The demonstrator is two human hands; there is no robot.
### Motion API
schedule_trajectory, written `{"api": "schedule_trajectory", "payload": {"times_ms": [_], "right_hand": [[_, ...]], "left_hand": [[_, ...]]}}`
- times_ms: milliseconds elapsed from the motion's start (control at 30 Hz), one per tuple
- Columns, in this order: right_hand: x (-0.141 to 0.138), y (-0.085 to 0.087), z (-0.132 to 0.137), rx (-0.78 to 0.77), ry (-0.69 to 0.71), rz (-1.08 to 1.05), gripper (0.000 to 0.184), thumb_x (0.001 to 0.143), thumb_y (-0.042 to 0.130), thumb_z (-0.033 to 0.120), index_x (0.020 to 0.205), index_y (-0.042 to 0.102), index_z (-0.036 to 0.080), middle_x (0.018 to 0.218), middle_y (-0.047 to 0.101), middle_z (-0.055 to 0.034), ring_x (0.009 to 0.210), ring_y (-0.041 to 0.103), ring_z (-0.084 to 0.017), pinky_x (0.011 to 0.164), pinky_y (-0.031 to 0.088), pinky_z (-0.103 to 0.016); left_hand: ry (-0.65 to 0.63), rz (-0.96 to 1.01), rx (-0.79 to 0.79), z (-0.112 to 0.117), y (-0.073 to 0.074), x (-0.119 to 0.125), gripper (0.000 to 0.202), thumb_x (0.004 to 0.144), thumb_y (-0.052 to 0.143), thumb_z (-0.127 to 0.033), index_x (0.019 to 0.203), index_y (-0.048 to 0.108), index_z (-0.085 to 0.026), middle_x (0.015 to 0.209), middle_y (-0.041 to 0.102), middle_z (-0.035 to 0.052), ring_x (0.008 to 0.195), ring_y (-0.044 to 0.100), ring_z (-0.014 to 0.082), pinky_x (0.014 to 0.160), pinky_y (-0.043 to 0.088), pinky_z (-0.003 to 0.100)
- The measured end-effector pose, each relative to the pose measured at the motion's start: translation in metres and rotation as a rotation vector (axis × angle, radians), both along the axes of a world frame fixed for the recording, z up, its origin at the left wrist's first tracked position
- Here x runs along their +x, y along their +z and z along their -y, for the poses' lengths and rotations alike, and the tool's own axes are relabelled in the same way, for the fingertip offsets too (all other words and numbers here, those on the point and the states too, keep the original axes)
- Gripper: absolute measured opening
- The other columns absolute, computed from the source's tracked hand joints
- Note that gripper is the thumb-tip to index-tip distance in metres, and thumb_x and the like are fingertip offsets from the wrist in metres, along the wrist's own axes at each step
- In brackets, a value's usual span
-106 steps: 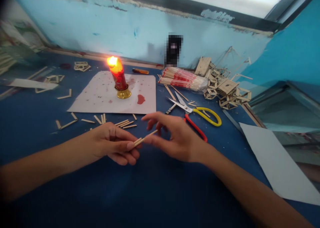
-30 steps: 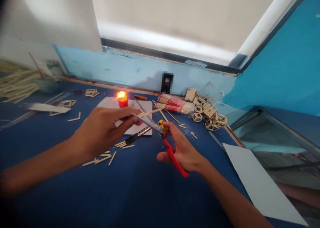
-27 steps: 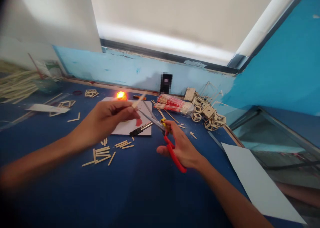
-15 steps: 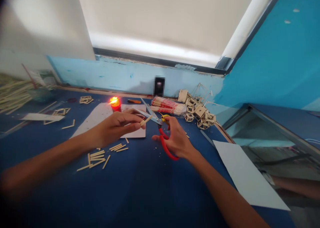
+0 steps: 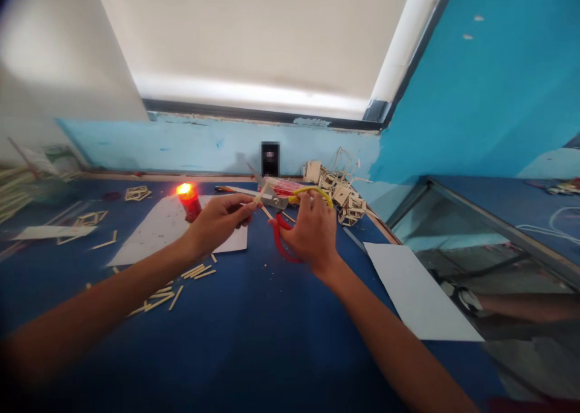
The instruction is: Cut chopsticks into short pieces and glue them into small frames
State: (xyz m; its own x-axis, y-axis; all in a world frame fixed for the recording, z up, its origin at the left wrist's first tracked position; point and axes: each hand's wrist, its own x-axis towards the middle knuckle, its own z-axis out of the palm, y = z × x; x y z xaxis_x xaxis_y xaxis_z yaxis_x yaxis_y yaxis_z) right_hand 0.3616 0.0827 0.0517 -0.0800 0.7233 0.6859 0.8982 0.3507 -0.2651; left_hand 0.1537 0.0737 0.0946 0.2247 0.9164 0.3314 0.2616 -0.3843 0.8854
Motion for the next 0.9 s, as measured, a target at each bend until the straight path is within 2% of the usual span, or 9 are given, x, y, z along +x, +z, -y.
{"api": "schedule_trajectory", "payload": {"times_ms": [100,233,400,567,700,800,900], "right_hand": [[0.014,0.02,-0.004,0.138,-0.112,0.071,0.06,0.085,0.069,0.059,0.123,0.055,0.015,0.13,0.06,-0.0234,0.121,0.057,-0.044,0.097,0.046,-0.059],[0.037,0.048,-0.004,0.143,-0.169,0.047,0.049,0.086,0.067,0.052,0.121,0.056,0.019,0.13,0.061,-0.0222,0.119,0.058,-0.042,0.091,0.049,-0.055],[0.066,0.065,0.0,0.116,-0.309,0.049,0.057,0.086,0.068,0.053,0.127,0.055,0.017,0.141,0.053,-0.0258,0.128,0.052,-0.046,0.095,0.047,-0.059],[0.092,0.064,0.005,0.111,-0.366,0.09,0.058,0.086,0.066,0.054,0.129,0.056,0.017,0.14,0.053,-0.0255,0.128,0.051,-0.046,0.094,0.047,-0.058],[0.13,0.074,-0.001,0.113,-0.509,0.05,0.057,0.084,0.068,0.054,0.125,0.061,0.015,0.137,0.056,-0.0256,0.125,0.054,-0.045,0.098,0.044,-0.06],[0.166,0.09,-0.003,0.095,-0.582,-0.081,0.06,0.084,0.07,0.059,0.122,0.064,0.013,0.131,0.06,-0.0265,0.119,0.058,-0.043,0.097,0.044,-0.058],[0.19,0.102,0.004,0.09,-0.585,-0.138,0.062,0.086,0.065,0.063,0.123,0.064,0.013,0.125,0.063,-0.025,0.116,0.06,-0.04,0.096,0.046,-0.053]], "left_hand": [[-0.032,0.104,-0.013,0.0,0.022,0.013,0.02,0.096,0.065,-0.035,0.093,0.078,-0.02,0.065,0.057,-0.0021,0.061,0.049,0.0124,0.059,0.038,0.027],[-0.114,0.233,-0.007,-0.009,0.048,0.039,0.017,0.096,0.067,-0.032,0.09,0.078,-0.02,0.07,0.055,-0.0012,0.065,0.048,0.0114,0.061,0.037,0.027],[-0.175,0.374,-0.02,-0.027,0.059,0.082,0.016,0.096,0.064,-0.02,0.09,0.078,-0.016,0.072,0.055,-0.0001,0.062,0.044,0.009,0.058,0.032,0.026],[-0.234,0.4,-0.03,-0.032,0.058,0.112,0.018,0.097,0.063,-0.015,0.087,0.079,-0.016,0.07,0.054,-0.0001,0.062,0.044,0.0084,0.057,0.031,0.025],[-0.265,0.353,-0.07,-0.026,0.053,0.114,0.016,0.097,0.067,-0.02,0.087,0.078,-0.015,0.065,0.05,-0.0017,0.058,0.041,0.0079,0.054,0.029,0.025],[-0.306,0.287,-0.135,-0.026,0.04,0.106,0.017,0.098,0.068,-0.024,0.088,0.077,-0.015,0.063,0.05,-0.0027,0.057,0.044,0.0077,0.054,0.034,0.023],[-0.298,0.209,-0.228,-0.039,0.014,0.106,0.019,0.099,0.067,-0.031,0.092,0.071,-0.014,0.07,0.058,-0.0032,0.057,0.051,0.0091,0.054,0.044,0.023]]}}
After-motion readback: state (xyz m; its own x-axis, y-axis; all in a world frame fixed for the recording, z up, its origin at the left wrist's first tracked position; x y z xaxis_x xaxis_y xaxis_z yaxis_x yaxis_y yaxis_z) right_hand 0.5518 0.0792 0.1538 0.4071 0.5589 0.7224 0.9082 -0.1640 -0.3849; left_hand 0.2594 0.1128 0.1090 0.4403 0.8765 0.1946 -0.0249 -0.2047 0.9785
